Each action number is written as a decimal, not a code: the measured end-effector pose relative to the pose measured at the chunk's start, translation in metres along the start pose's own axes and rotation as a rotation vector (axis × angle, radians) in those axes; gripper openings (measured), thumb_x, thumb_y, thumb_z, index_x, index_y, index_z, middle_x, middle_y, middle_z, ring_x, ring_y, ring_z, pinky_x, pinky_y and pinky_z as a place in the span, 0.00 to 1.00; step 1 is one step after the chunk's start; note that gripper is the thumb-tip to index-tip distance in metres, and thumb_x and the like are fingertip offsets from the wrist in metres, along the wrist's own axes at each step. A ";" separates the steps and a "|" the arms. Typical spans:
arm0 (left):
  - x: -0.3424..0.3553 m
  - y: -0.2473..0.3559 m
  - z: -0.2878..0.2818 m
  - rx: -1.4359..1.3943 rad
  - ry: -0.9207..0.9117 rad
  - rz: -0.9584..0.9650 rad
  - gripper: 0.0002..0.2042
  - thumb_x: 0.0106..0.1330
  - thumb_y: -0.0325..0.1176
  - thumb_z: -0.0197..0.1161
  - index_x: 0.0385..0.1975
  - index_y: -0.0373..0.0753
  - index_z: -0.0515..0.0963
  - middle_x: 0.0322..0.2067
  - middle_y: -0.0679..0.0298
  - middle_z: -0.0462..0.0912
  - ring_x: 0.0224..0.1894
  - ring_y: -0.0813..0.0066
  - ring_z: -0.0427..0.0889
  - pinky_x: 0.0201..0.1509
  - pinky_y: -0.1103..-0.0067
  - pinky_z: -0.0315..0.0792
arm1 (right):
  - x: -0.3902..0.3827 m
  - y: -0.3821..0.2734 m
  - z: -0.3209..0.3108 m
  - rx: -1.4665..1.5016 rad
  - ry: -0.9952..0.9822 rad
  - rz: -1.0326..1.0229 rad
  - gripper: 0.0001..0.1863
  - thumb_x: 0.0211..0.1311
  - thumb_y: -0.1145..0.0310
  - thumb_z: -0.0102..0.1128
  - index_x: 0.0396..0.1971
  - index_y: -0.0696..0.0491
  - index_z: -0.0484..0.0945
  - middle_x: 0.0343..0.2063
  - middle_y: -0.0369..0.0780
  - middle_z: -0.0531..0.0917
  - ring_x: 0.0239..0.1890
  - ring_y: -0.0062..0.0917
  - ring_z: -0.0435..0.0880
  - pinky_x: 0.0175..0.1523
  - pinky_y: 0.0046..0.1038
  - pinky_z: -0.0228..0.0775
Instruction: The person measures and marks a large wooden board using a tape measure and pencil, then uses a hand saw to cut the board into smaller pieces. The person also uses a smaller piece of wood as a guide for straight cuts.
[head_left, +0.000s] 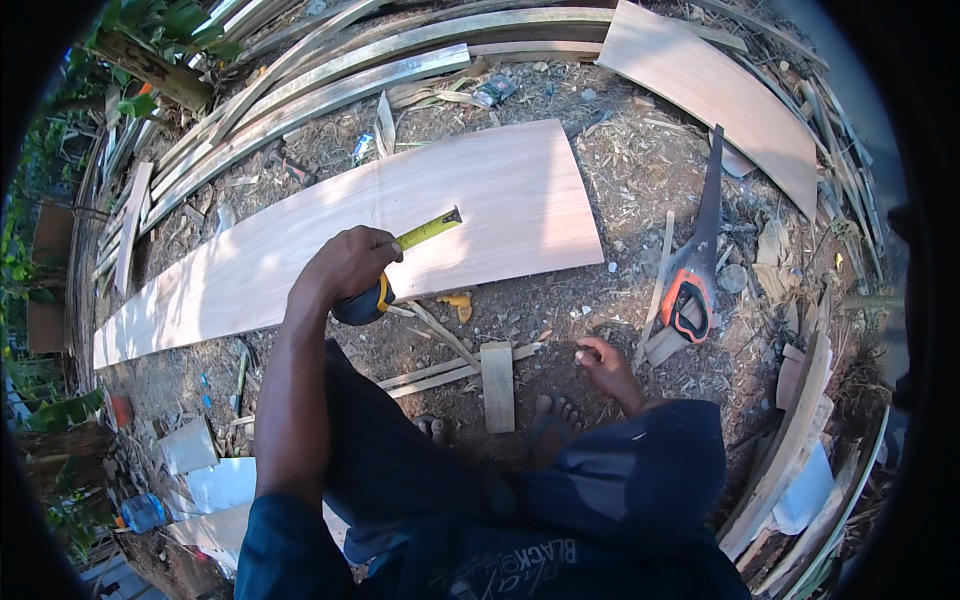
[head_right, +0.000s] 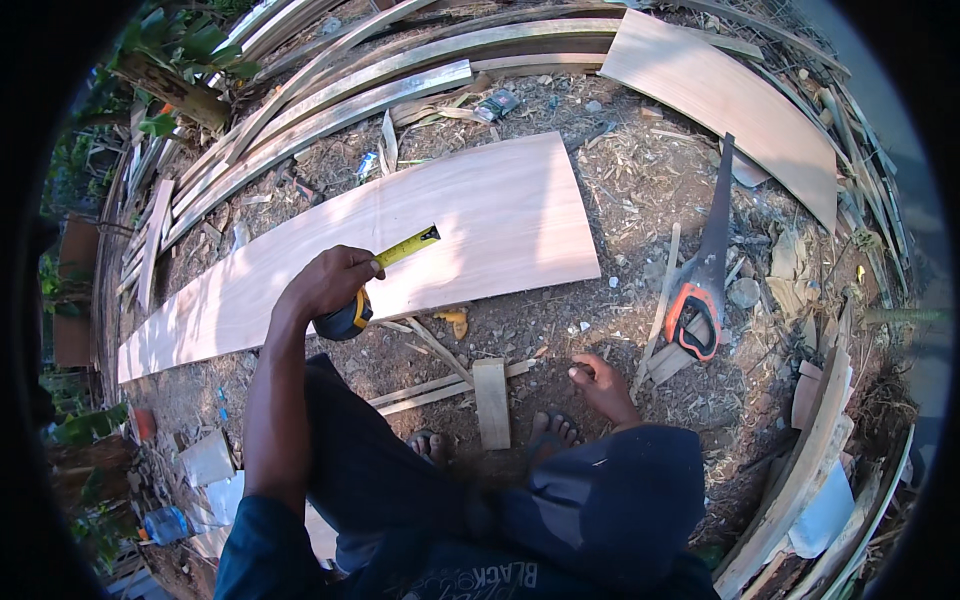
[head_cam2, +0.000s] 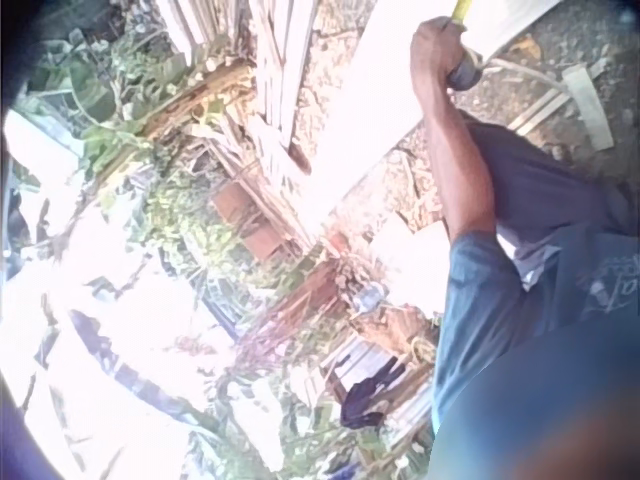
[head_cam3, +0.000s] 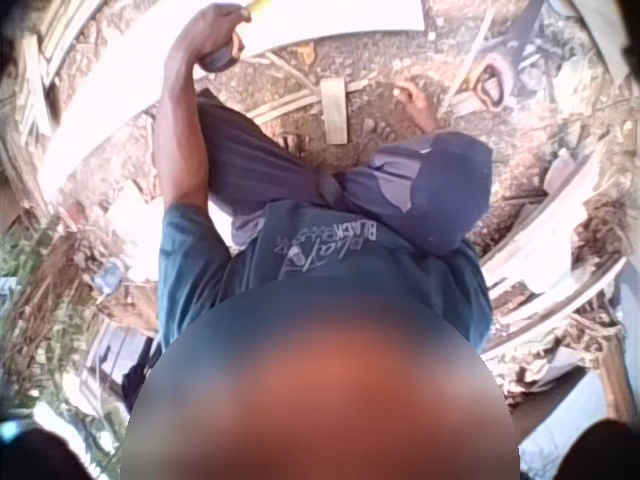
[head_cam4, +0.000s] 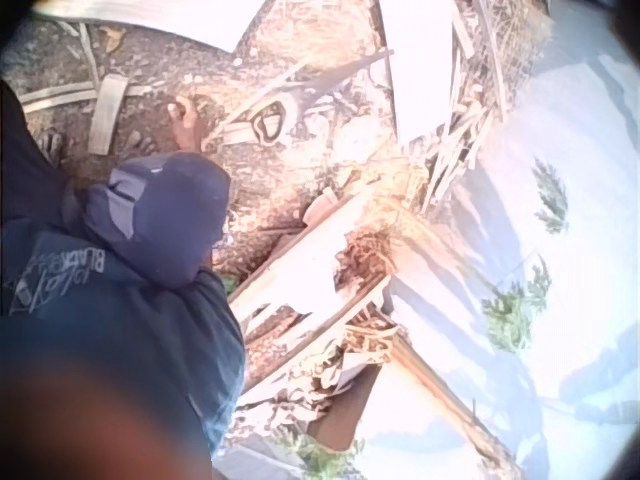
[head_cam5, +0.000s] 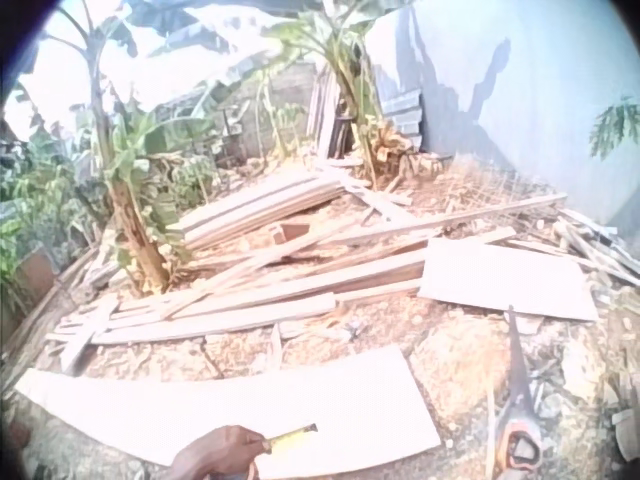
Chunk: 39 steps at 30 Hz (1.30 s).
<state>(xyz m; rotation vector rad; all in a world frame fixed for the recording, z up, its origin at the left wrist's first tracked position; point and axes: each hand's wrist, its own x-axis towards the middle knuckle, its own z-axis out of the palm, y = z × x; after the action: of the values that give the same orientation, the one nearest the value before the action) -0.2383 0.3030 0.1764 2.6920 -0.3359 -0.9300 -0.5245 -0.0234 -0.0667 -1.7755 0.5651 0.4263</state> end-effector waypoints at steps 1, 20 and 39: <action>0.000 -0.005 -0.003 0.015 -0.018 -0.026 0.17 0.66 0.43 0.52 0.42 0.42 0.84 0.36 0.50 0.85 0.40 0.55 0.84 0.48 0.67 0.74 | 0.002 -0.002 -0.002 -0.015 0.002 -0.032 0.24 0.63 0.57 0.63 0.54 0.56 0.76 0.33 0.41 0.83 0.34 0.25 0.82 0.41 0.29 0.73; -0.014 -0.088 0.012 -0.231 -0.150 -0.067 0.16 0.72 0.38 0.50 0.41 0.31 0.81 0.19 0.65 0.78 0.21 0.78 0.78 0.27 0.80 0.71 | -0.088 0.016 0.080 -0.152 -0.012 -0.200 0.23 0.64 0.52 0.54 0.55 0.48 0.75 0.40 0.47 0.84 0.44 0.36 0.84 0.51 0.38 0.73; 0.038 0.035 0.069 0.128 -0.069 0.248 0.12 0.53 0.38 0.66 0.38 0.47 0.86 0.37 0.63 0.87 0.42 0.62 0.85 0.43 0.67 0.77 | 0.080 -0.077 -0.023 -0.144 -0.077 -0.126 0.19 0.65 0.64 0.58 0.54 0.54 0.75 0.30 0.39 0.82 0.29 0.23 0.82 0.35 0.28 0.74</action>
<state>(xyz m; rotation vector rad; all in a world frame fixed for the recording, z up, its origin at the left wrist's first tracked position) -0.2571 0.2466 0.1137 2.6530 -0.7492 -0.9565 -0.4146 -0.0412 -0.0447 -1.9115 0.3737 0.4544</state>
